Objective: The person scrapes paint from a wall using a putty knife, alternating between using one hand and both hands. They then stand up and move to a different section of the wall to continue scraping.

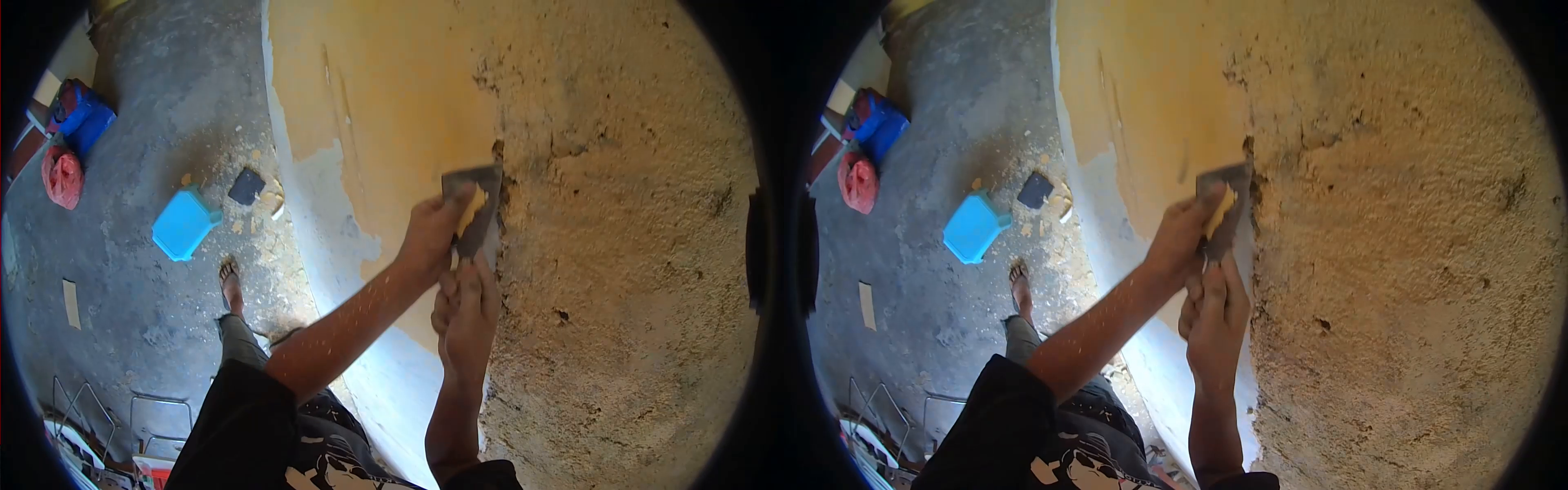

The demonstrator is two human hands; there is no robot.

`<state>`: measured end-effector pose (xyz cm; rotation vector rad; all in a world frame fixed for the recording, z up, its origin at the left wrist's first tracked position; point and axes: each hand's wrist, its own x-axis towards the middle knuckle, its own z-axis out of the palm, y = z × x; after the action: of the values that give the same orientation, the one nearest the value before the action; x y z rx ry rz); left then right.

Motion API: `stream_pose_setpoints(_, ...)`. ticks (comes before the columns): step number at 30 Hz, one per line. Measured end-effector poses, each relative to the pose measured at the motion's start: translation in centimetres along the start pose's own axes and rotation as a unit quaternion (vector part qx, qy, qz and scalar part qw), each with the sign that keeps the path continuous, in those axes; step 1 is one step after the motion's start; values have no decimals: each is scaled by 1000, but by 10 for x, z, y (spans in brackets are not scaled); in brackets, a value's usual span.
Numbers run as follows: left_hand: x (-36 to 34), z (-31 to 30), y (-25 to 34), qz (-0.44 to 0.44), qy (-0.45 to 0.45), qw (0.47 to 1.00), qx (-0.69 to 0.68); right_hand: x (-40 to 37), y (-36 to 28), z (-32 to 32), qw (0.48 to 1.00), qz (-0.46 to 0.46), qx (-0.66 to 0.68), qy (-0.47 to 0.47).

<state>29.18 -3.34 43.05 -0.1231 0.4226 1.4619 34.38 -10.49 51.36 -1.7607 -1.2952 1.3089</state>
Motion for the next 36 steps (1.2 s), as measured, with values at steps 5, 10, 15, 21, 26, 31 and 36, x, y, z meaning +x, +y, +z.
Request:
stream_pose_setpoints(5,23,-12,17,-19,18,999,21,17,-4,9,999,21,42,7)
stream_pose_setpoints(10,-34,-35,-39,-57,35,997,42,-33,32,-14,998,47,-27,-10)
stream_pose_setpoints(15,-136,-81,-163,-228,-51,967,-97,-140,120,-90,982,89,-150,66)
stream_pose_setpoints(21,-183,-103,-259,-257,-52,953,-155,-187,182,-156,975,133,-148,103)
stream_pose_setpoints(26,-206,-96,-288,-241,-52,959,-138,-209,192,-183,976,146,-125,99)
stream_pose_setpoints(31,-185,-91,-280,-168,-40,970,-171,-183,175,-176,979,180,-86,48)
stream_pose_setpoints(36,-209,-76,-281,-229,-18,955,-188,-206,148,-178,969,241,-31,46)
